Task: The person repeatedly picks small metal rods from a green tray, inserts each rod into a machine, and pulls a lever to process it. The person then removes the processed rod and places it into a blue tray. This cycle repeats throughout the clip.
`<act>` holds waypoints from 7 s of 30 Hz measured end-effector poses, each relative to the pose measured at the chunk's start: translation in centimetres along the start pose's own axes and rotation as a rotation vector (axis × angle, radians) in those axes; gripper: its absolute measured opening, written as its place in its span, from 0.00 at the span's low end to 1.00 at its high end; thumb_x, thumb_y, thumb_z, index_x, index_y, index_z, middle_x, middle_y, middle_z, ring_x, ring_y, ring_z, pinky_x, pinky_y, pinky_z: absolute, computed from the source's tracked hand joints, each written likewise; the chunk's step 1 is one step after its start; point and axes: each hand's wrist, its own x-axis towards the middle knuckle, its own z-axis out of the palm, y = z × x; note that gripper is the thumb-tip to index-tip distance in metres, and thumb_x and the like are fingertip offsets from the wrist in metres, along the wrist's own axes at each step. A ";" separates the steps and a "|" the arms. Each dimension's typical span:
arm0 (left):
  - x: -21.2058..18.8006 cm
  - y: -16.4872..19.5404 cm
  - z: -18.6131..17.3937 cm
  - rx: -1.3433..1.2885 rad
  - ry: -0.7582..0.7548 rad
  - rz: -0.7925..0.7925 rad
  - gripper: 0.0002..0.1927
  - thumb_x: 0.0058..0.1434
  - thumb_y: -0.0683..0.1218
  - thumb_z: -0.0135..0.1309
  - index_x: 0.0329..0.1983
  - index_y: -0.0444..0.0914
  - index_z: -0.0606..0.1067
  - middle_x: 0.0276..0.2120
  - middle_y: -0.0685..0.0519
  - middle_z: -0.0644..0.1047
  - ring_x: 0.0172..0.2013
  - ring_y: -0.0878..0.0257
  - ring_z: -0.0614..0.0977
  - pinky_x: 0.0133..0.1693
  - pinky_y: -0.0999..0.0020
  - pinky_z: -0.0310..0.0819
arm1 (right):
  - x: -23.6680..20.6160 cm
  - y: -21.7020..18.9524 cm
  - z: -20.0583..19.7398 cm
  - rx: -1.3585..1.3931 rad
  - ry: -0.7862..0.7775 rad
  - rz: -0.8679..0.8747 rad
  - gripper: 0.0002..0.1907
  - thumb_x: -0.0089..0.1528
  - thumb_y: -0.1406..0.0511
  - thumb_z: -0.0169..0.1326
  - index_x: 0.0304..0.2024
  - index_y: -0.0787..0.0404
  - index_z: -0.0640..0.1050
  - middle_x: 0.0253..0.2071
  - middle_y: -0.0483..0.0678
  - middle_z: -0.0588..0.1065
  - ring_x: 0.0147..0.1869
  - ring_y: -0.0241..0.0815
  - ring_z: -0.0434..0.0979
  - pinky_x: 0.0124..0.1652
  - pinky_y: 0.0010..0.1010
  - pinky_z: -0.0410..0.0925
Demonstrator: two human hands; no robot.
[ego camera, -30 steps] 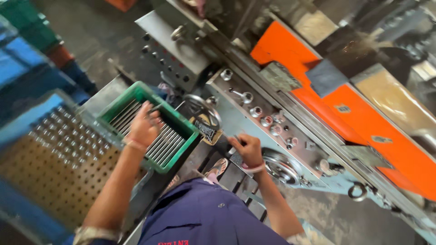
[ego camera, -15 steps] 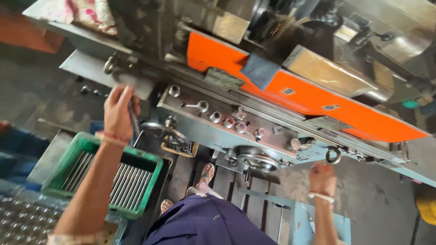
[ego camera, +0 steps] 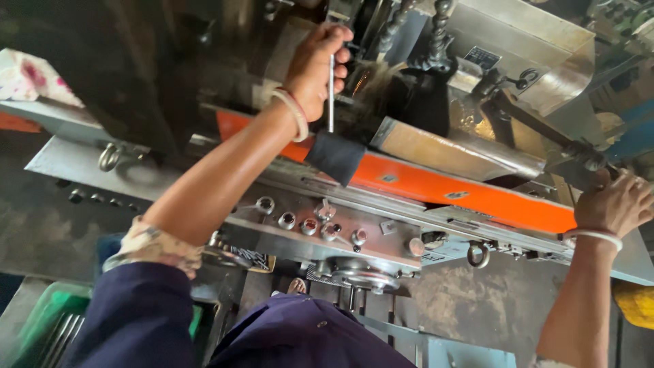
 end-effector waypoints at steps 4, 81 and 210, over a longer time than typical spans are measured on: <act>8.0 -7.5 1.6 -0.029 0.130 -0.207 0.06 0.67 0.53 0.53 0.42 0.49 0.72 0.23 0.62 0.69 0.21 0.70 0.68 0.22 0.71 0.59 | 5.2 2.2 3.9 -0.074 -0.243 0.107 0.31 0.80 0.48 0.40 0.48 0.67 0.81 0.53 0.67 0.76 0.61 0.71 0.71 0.53 0.66 0.58; 28.4 -25.5 2.7 -0.295 0.642 -0.361 0.10 0.63 0.48 0.56 0.32 0.38 0.71 0.20 0.52 0.70 0.18 0.61 0.69 0.19 0.68 0.62 | 9.0 3.2 10.1 -0.382 -0.440 0.254 0.44 0.80 0.43 0.30 0.34 0.65 0.86 0.34 0.67 0.81 0.41 0.69 0.81 0.39 0.50 0.68; -5.9 3.0 -8.2 0.958 0.296 0.374 0.36 0.59 0.66 0.66 0.55 0.34 0.72 0.41 0.45 0.82 0.43 0.55 0.86 0.45 0.63 0.79 | -20.4 -65.2 0.1 1.450 -1.137 -0.922 0.23 0.62 0.59 0.62 0.56 0.62 0.75 0.49 0.58 0.81 0.56 0.53 0.81 0.55 0.42 0.72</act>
